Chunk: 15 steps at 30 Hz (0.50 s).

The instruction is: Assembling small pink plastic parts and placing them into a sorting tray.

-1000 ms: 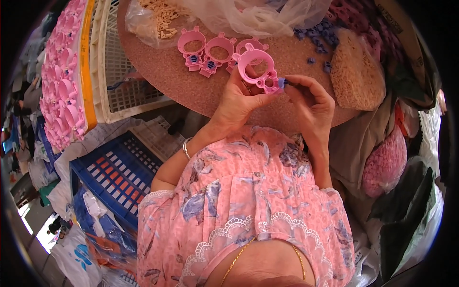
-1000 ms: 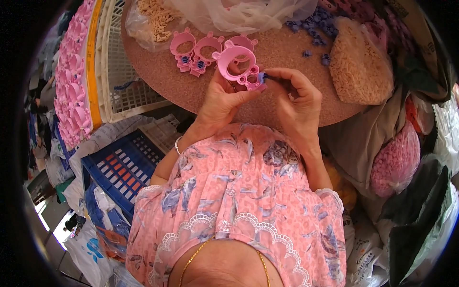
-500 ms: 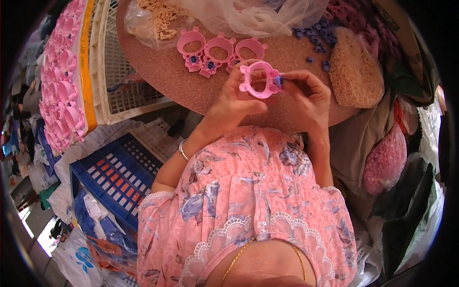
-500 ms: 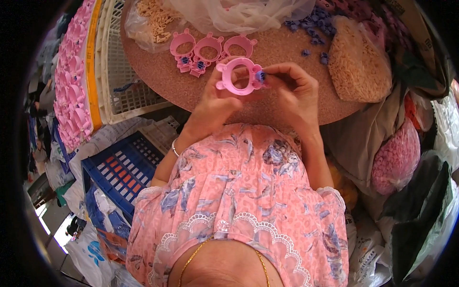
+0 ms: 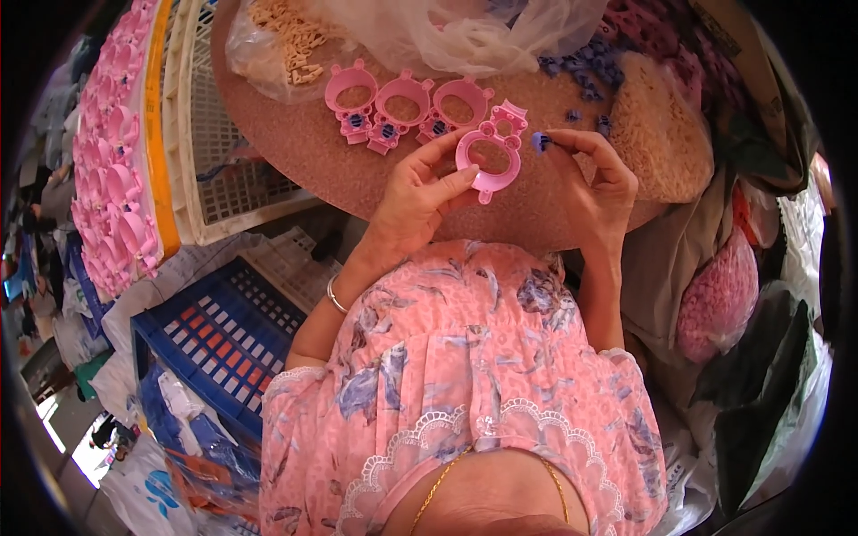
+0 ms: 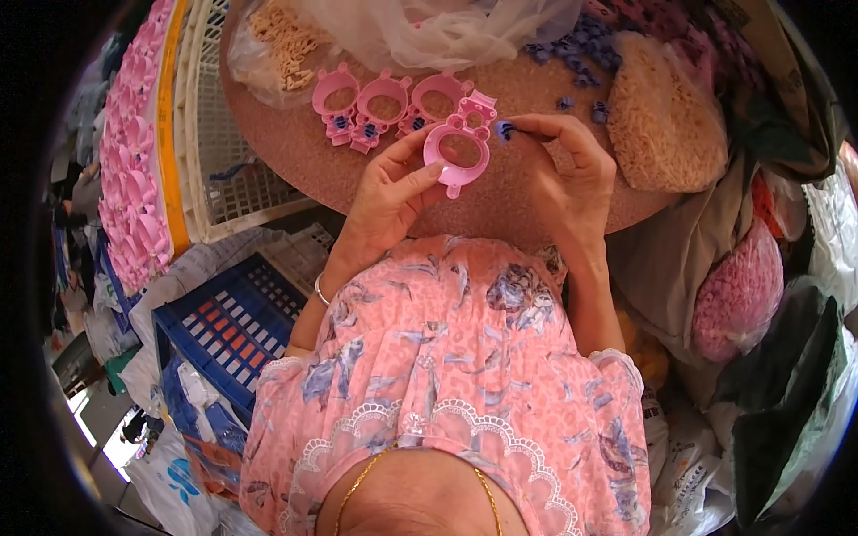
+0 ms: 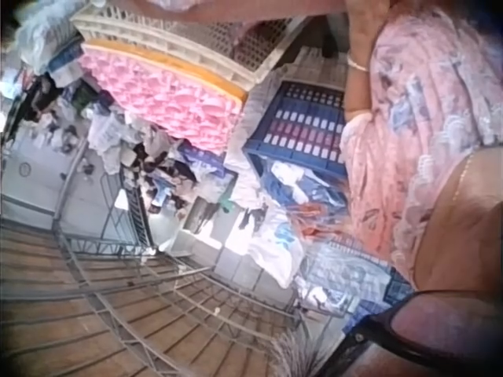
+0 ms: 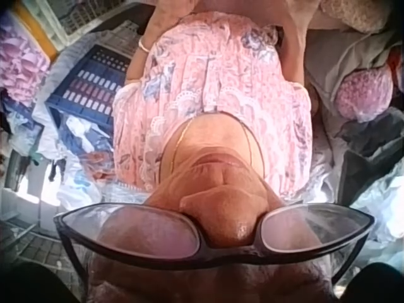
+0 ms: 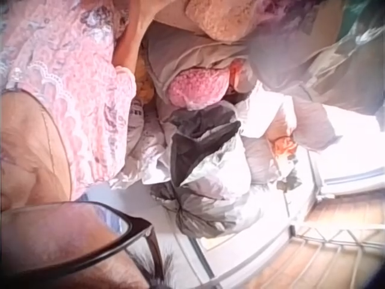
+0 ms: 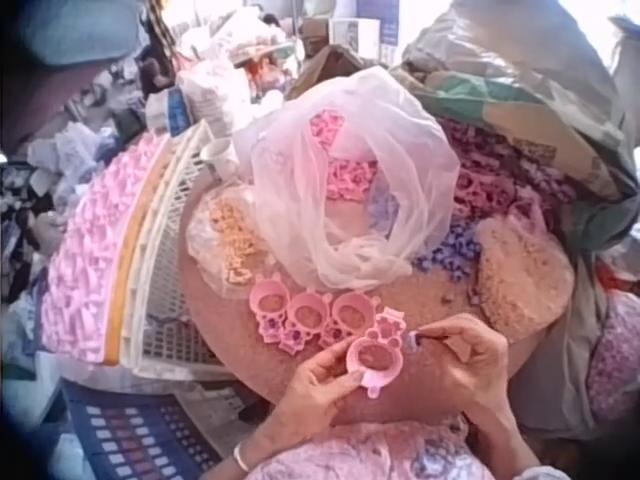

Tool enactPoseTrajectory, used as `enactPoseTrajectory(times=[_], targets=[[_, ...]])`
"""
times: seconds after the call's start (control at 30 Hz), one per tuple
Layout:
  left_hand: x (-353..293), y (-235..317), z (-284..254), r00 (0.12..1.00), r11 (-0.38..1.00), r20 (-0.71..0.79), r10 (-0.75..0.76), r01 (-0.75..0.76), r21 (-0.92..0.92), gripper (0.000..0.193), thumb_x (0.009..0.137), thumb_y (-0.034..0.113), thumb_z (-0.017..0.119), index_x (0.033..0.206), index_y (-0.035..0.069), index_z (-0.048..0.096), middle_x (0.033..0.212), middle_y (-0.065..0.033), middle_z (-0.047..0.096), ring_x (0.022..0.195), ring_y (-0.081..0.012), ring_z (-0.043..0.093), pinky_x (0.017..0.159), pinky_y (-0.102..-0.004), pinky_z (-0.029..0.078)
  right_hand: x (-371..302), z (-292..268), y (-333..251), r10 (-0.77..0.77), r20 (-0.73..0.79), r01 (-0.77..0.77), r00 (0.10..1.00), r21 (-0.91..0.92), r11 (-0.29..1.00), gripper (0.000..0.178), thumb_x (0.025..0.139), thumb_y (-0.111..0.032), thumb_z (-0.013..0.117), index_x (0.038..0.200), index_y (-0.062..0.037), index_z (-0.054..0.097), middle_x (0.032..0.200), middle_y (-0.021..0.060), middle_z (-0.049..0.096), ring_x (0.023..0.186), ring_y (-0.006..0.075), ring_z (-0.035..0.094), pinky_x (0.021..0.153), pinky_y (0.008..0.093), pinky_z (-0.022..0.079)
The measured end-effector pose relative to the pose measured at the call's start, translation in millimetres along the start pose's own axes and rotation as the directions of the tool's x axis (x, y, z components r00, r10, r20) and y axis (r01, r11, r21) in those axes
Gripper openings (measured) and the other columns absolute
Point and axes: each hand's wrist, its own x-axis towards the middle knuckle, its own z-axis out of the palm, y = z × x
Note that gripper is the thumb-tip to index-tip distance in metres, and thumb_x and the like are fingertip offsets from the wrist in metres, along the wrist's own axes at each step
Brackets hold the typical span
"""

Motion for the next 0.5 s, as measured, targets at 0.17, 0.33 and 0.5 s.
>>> enactPoseTrajectory(times=[0.17, 0.33, 0.5], targets=[[-2, -14, 9, 0.999, 0.999, -0.017, 0.040, -0.040, -0.030, 0.047, 0.087, -0.002, 0.065, 0.130, 0.002, 0.046, 0.120, -0.0091, 0.058, 0.107, -0.0173, 0.060, 0.089, -0.0310, 0.055, -9, 14, 1, 0.151, -0.095, -0.139, 0.984, 0.125, 0.982, 0.021, 0.081, 0.008, 0.066, 0.100, -0.0006, 0.070, 0.092, 0.0026, 0.068, 0.088, 0.0089, 0.060, 0.082, 0.0227, 0.046], [2, -28, 9, 0.991, 0.989, -0.025, 0.128, -0.126, 0.076, 0.049, 0.085, -0.004, 0.067, 0.127, 0.003, 0.043, 0.116, -0.0087, 0.058, 0.104, -0.0144, 0.060, 0.091, -0.0275, 0.051, -9, 28, 1, -0.032, -0.152, 0.016, 0.988, -0.106, 0.994, 0.018, 0.081, 0.005, 0.068, 0.098, -0.0005, 0.070, 0.090, 0.0051, 0.069, 0.084, 0.0109, 0.062, 0.076, 0.0243, 0.048], [-1, -27, 15, 0.991, 0.977, 0.005, 0.136, -0.135, 0.163, 0.050, 0.084, -0.004, 0.068, 0.127, 0.003, 0.043, 0.113, -0.0077, 0.059, 0.102, -0.0121, 0.059, 0.088, -0.0253, 0.051, -8, 27, 4, -0.224, -0.117, 0.160, 0.968, -0.403, 0.901, 0.016, 0.079, 0.001, 0.071, 0.094, -0.0029, 0.070, 0.088, 0.0090, 0.069, 0.077, 0.0170, 0.066, 0.070, 0.0290, 0.050]])
